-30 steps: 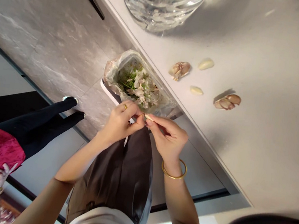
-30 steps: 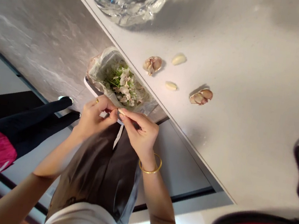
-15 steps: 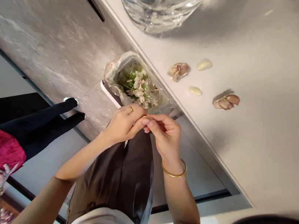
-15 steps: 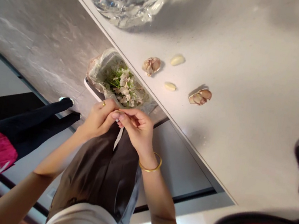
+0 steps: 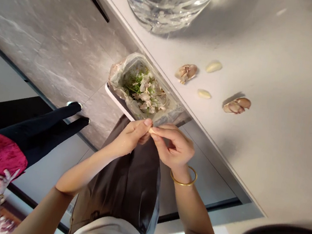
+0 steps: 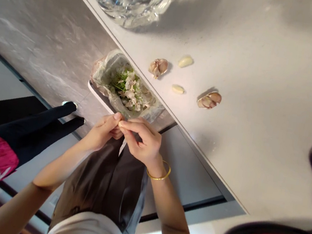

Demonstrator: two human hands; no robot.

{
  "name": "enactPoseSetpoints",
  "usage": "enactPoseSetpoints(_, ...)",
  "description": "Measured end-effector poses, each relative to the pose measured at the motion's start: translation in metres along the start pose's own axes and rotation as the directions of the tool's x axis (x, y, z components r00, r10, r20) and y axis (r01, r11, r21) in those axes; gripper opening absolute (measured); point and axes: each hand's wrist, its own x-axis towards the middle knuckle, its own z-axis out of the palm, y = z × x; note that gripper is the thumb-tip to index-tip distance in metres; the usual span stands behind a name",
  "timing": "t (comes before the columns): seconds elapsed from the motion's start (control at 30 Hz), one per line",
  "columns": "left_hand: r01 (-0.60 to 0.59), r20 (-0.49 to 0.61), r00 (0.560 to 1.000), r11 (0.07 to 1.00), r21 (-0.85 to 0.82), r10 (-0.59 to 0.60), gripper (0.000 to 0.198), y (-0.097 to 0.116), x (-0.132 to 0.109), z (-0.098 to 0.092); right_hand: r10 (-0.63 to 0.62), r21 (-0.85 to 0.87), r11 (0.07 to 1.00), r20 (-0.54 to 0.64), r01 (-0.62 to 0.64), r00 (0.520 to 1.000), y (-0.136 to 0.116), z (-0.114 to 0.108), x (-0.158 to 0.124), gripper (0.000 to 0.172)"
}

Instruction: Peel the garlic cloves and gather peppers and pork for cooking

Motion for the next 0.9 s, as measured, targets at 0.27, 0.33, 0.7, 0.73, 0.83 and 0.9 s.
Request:
enactPoseSetpoints(0.27, 0.046, 0.018, 0.999, 0.999, -0.017, -0.046, 0.054, 0.001, -0.002, 0.006, 0.171, 0.200, 0.966, -0.021, -0.163, 0.985, 0.000, 0.002, -0.004, 0.012)
enactPoseSetpoints(0.33, -0.081, -0.071, 0.993, 0.984, 0.158, 0.094, 0.053, 0.000, -0.003, 0.008, 0.331, 0.322, 0.897, -0.034, -0.303, 0.943, -0.001, 0.006, -0.005, 0.006)
enactPoseSetpoints(0.7, -0.473, 0.043, 0.735, 0.467, 0.747, 0.676, 0.035, -0.015, 0.000, 0.001, 0.756, 0.690, 0.350, 0.192, -0.634, 0.626, -0.020, 0.018, 0.002, 0.023)
enactPoseSetpoints(0.73, -0.478, 0.057, 0.728, 0.447, 0.756, 0.683, 0.035, -0.015, 0.000, 0.000, 0.764, 0.687, 0.343, 0.194, -0.641, 0.616, -0.020, 0.018, 0.002, 0.024)
enactPoseSetpoints(0.83, -0.474, 0.065, 0.740, 0.451, 0.757, 0.669, 0.034, -0.010, 0.001, -0.003, 0.740, 0.672, 0.371, 0.203, -0.640, 0.642, -0.018, 0.017, 0.004, 0.023)
enactPoseSetpoints(0.9, -0.456, 0.055, 0.758, 0.468, 0.757, 0.650, 0.034, -0.006, 0.000, -0.005, 0.702, 0.657, 0.406, 0.221, -0.635, 0.677, -0.017, 0.015, 0.006, 0.023)
